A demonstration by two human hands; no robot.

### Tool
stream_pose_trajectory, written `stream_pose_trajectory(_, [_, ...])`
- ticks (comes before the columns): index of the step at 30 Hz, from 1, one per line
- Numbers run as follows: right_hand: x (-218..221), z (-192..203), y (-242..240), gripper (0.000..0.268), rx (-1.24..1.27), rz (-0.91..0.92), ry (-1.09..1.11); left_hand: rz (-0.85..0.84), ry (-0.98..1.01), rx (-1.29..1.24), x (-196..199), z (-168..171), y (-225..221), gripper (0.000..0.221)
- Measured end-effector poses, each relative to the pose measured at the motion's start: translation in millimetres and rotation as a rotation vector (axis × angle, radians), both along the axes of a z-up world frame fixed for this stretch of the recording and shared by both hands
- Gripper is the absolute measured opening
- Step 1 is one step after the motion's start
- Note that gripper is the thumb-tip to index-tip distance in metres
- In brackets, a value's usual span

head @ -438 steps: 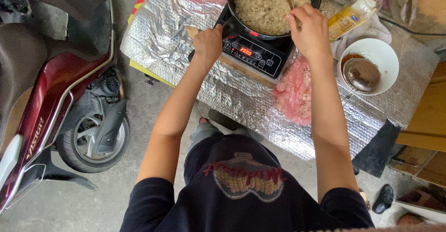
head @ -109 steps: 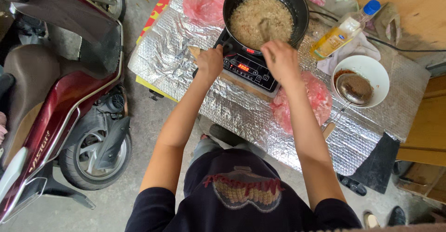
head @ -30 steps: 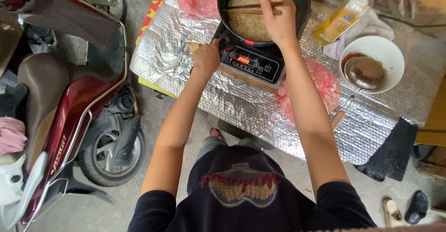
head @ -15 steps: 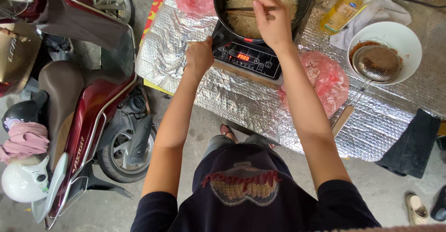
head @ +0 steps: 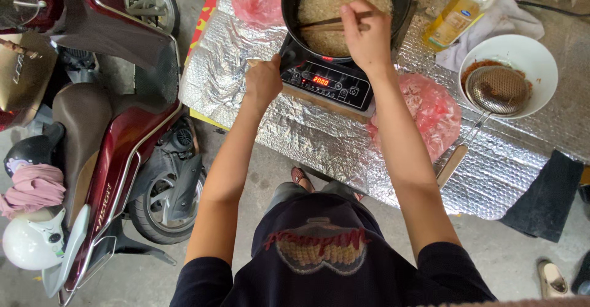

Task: The person stirs rice in a pan on an induction cooktop using chopsticks. The person holds the pan handle with the left hand and continuously stirs the contents with the right hand.

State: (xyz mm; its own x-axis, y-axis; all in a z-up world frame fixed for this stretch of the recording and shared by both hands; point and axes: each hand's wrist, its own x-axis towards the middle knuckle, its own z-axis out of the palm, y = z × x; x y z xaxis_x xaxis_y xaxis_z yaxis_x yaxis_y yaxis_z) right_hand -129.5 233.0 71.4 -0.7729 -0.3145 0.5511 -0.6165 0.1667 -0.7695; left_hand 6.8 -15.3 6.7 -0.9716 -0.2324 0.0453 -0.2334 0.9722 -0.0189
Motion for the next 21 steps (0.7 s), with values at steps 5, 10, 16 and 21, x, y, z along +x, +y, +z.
stream_pose_trajectory(5, [-7.2,-12.3,0.6,0.031,-0.136,0.03,-0.11,0.017,-0.002,0.021,0.3,3.4,2.0,0.021])
stream_pose_trajectory(10, [-13.2,-27.6,-8.2,0.026,-0.101,-0.03,0.086,0.056,-0.06,0.023,1.0,9.8,6.9,0.021])
stream_pose_trajectory(16, [-30.0,-42.1,-37.1,0.027,-0.134,0.017,0.051,0.034,-0.059,-0.003,2.2,7.8,7.2,0.024])
stream_pose_trajectory(21, [-44.1,-31.2,-34.8,0.026,-0.087,-0.089,0.073,0.044,-0.017,0.021,1.2,5.8,7.4,0.028])
